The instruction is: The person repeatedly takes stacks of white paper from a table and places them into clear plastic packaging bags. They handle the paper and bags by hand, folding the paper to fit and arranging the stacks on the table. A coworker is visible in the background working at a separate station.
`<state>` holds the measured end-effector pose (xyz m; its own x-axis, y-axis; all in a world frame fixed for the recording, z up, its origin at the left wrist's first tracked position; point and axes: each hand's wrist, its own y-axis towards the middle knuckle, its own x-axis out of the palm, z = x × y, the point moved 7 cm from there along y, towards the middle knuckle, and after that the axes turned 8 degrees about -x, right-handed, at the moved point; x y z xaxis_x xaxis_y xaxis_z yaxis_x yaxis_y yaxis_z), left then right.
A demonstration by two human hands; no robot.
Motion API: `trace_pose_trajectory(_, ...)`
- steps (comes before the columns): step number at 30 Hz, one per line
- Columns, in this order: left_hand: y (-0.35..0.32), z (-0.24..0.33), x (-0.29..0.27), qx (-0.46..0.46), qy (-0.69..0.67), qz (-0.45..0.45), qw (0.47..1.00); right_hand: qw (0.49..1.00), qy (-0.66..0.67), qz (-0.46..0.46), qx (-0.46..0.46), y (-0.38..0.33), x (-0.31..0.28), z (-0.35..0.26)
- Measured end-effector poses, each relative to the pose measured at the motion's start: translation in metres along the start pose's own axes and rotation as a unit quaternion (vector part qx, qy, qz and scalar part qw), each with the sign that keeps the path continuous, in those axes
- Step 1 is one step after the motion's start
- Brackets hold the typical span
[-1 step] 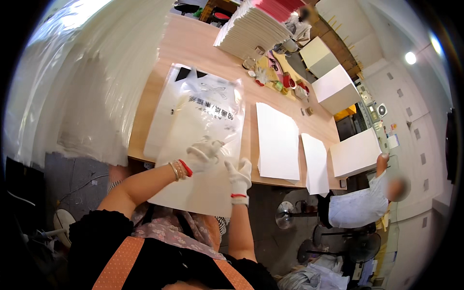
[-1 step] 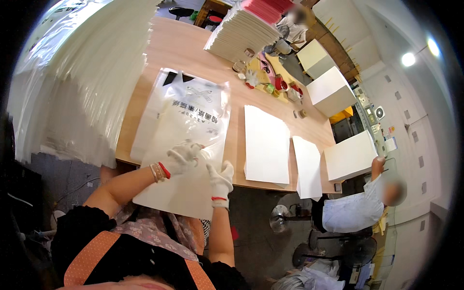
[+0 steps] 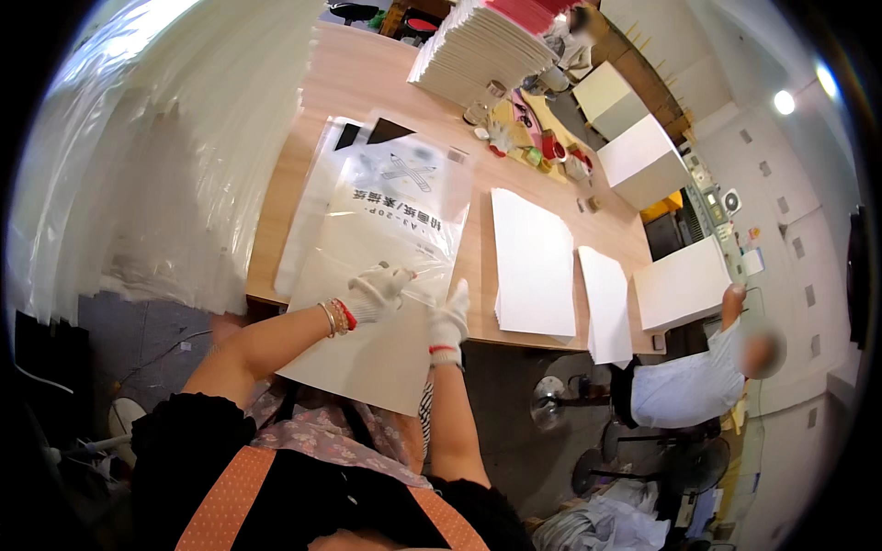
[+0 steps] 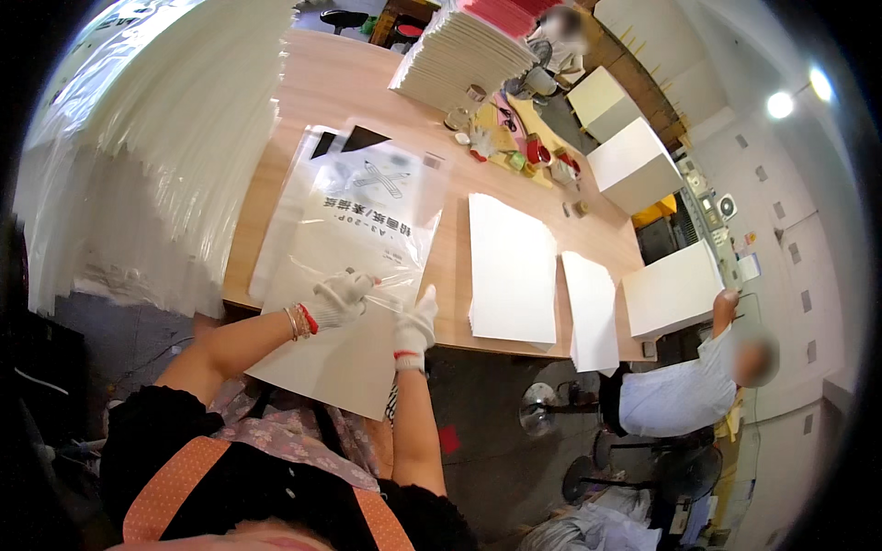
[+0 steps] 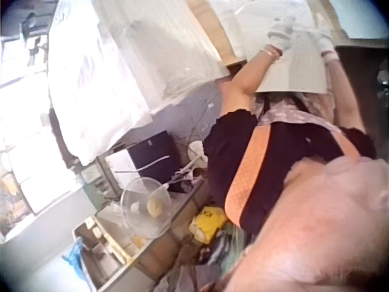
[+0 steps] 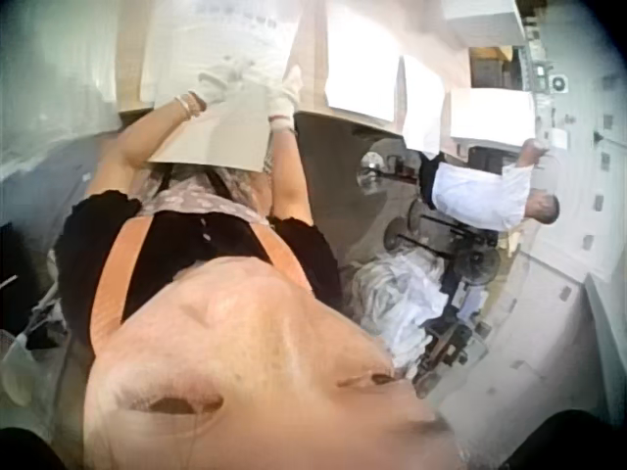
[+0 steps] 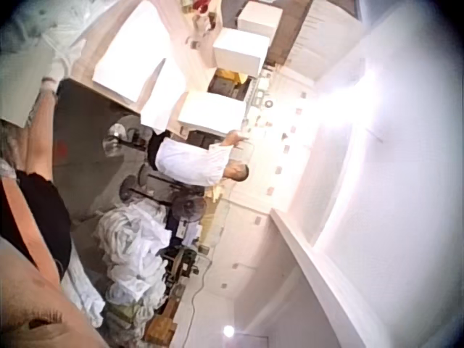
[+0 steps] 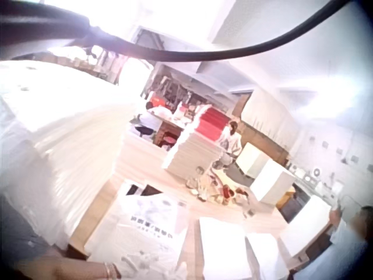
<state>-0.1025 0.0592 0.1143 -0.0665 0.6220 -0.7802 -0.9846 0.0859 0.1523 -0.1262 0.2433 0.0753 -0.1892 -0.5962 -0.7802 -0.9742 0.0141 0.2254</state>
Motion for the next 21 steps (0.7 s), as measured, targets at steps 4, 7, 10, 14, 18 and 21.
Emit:
trace_pose_trajectory(4, -0.008, -0.061, -0.014, 0.180, 0.133, 0.196, 0.955, 0.995, -0.025, -0.079, 0.055, 0.050, 0.044, 0.010)
trace_pose_trajectory(7, -0.001, -0.144, -0.048, -0.021, -0.042, 0.190, 0.981, 0.989, -0.091, -0.115, 0.021, 0.059, 0.044, 0.023)
trace_pose_trajectory(10, -0.014, -0.186, -0.042, -0.240, -0.243, 0.128, 0.931, 0.980, -0.104, -0.169, -0.015, 0.051, 0.035, 0.020)
trace_pose_trajectory(14, -0.080, -0.156, -0.045, -0.285, -0.268, 0.134, 0.911, 0.976, 0.002, -0.207, -0.065, 0.000, 0.012, -0.002)
trace_pose_trajectory(18, -0.174, -0.145, -0.030, -0.263, -0.171, 0.138, 0.939, 0.961, 0.097, -0.234, -0.113, -0.076, -0.011, -0.012)
trace_pose_trajectory(21, -0.245, -0.101, -0.048, -0.251, -0.099, 0.023, 0.963, 0.950, 0.139, -0.241, -0.144, -0.142, -0.031, -0.029)
